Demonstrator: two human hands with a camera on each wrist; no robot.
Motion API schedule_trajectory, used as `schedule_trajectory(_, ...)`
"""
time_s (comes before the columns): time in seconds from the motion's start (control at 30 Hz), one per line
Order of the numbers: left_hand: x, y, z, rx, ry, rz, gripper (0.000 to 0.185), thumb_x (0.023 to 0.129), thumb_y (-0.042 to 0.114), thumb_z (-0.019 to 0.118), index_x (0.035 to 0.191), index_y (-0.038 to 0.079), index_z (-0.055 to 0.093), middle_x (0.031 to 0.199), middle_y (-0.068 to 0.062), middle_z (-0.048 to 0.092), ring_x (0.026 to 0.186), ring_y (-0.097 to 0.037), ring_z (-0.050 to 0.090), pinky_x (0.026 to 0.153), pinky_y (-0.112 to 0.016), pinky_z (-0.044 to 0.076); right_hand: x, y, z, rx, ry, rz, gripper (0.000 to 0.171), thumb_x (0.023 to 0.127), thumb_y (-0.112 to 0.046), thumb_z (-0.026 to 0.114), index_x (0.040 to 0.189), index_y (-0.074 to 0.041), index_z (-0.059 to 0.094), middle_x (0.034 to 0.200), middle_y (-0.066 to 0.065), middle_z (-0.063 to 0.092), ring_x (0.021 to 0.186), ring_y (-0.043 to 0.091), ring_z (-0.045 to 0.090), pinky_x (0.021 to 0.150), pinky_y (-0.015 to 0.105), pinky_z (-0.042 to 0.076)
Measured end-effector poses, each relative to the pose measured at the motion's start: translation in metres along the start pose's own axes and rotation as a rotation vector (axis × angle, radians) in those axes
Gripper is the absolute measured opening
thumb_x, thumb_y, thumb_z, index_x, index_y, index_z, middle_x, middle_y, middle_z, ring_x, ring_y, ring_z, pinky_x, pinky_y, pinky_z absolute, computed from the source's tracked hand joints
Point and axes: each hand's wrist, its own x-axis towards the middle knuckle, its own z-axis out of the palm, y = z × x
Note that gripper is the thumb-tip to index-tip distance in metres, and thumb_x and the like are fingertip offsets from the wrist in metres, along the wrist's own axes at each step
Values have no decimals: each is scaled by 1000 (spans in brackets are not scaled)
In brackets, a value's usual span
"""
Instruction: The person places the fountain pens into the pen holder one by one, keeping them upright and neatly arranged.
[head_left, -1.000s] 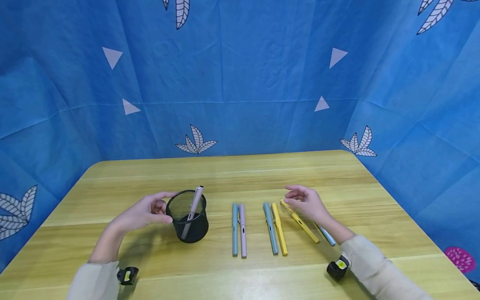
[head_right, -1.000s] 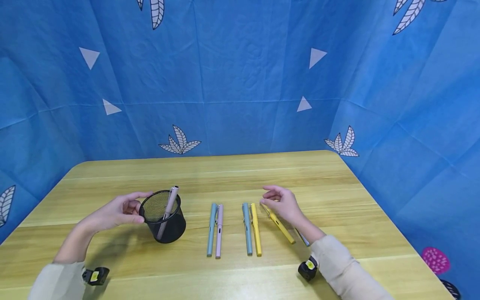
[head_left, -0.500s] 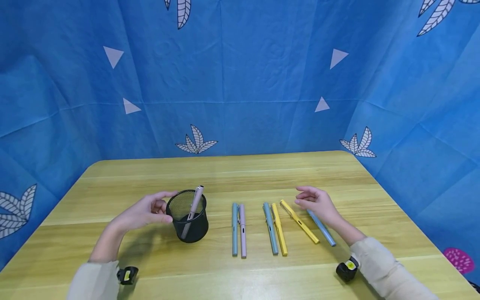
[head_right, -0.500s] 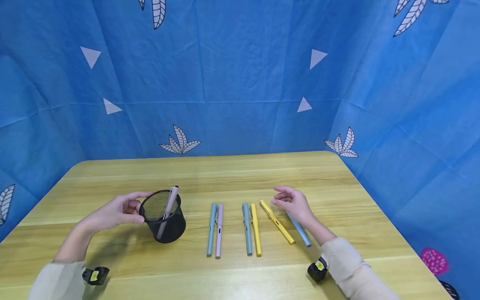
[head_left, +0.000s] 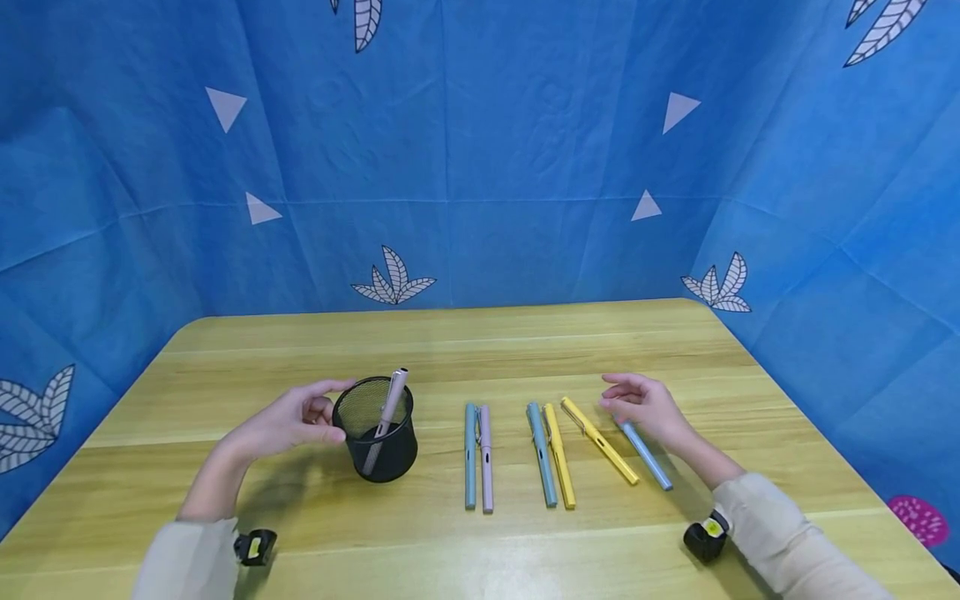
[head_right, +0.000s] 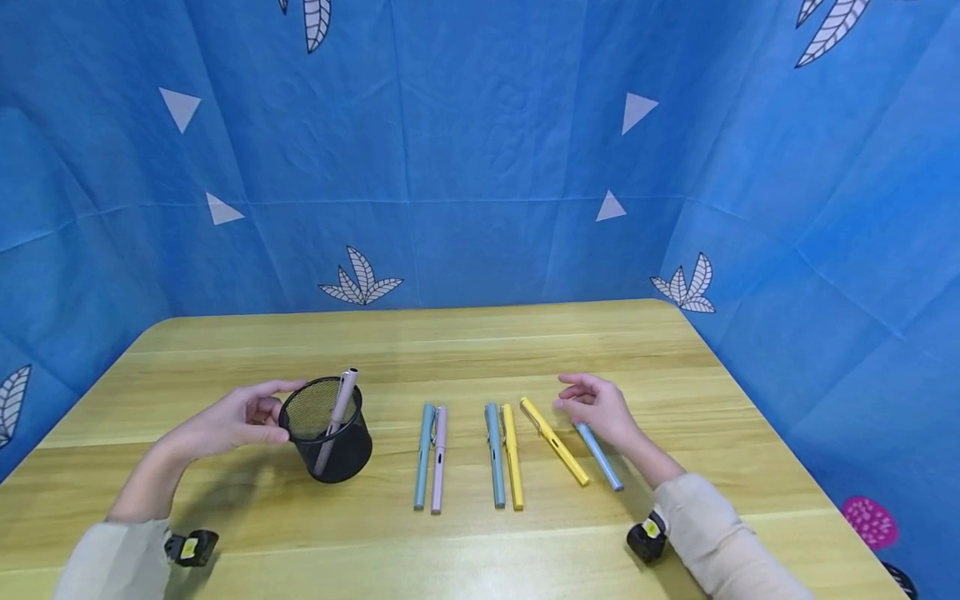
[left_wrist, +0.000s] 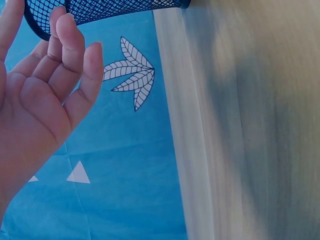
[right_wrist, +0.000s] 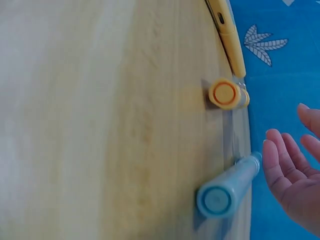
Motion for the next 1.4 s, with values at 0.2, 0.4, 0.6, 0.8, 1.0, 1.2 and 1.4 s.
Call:
schedule_trajectory(0.2, 0, 1, 0, 2, 0, -2, 72, 80, 8, 66, 135, -11, 23, 75, -12, 54, 64, -22, 53, 57, -31, 46, 2, 3, -7, 7, -10, 12, 46, 83, -2, 61, 121, 17, 42, 95, 24, 56, 72, 15, 60, 60, 32, 51)
schedule_trajectory(0.4, 0, 1, 0, -2, 1, 0, 72, 81, 8, 66, 136, -10, 24, 75, -11, 53, 63, -21, 52, 57, -31, 45, 4, 4, -14, -17, -38, 13, 44, 82, 2, 59, 120, 17, 41, 91, 23, 57, 68, 18, 60, 57, 31, 50)
schedule_trajectory(0.6, -1, 2, 0, -11, -3, -7, 71, 81, 8, 65, 136, -10, 23, 74, -11, 52, 62, -18, 50, 56, -30, 44, 5, 2, -23, -99, -85, 51, 48, 83, 0, 59, 123, 16, 39, 82, 17, 59, 57, 20, 55, 48, 29, 46)
schedule_trajectory(0.8, -1, 2, 1, -6, -2, -4, 71, 81, 8, 65, 136, -11, 23, 73, -11, 52, 60, -18, 50, 55, -30, 43, 8, 4, -29, -168, -114, 122, 54, 82, -7, 63, 125, 13, 39, 76, 12, 57, 50, 18, 51, 40, 24, 37)
schedule_trajectory(1.0, -1, 1, 0, -7, -5, 3, 72, 81, 7, 65, 136, -11, 23, 73, -10, 52, 60, -19, 50, 55, -30, 43, 12, 4, -32, -284, -152, 150, 60, 79, -14, 68, 126, 11, 39, 65, 9, 55, 46, 19, 51, 39, 27, 38)
schedule_trajectory(1.2, -1, 0, 0, 2, -4, -4, 72, 81, 8, 65, 136, -11, 23, 74, -10, 53, 63, -20, 51, 57, -31, 45, 15, 3, -33, -340, -244, 170, 67, 78, -17, 70, 129, 9, 36, 61, 8, 55, 47, 21, 53, 42, 32, 44)
schedule_trajectory(1.4, -1, -1, 0, 11, 3, -4, 72, 80, 8, 66, 136, -10, 24, 75, -11, 53, 65, -19, 52, 59, -31, 46, 19, 3, -35, -300, -359, 187, 77, 77, -14, 70, 135, 9, 25, 61, 9, 57, 49, 24, 55, 43, 32, 44)
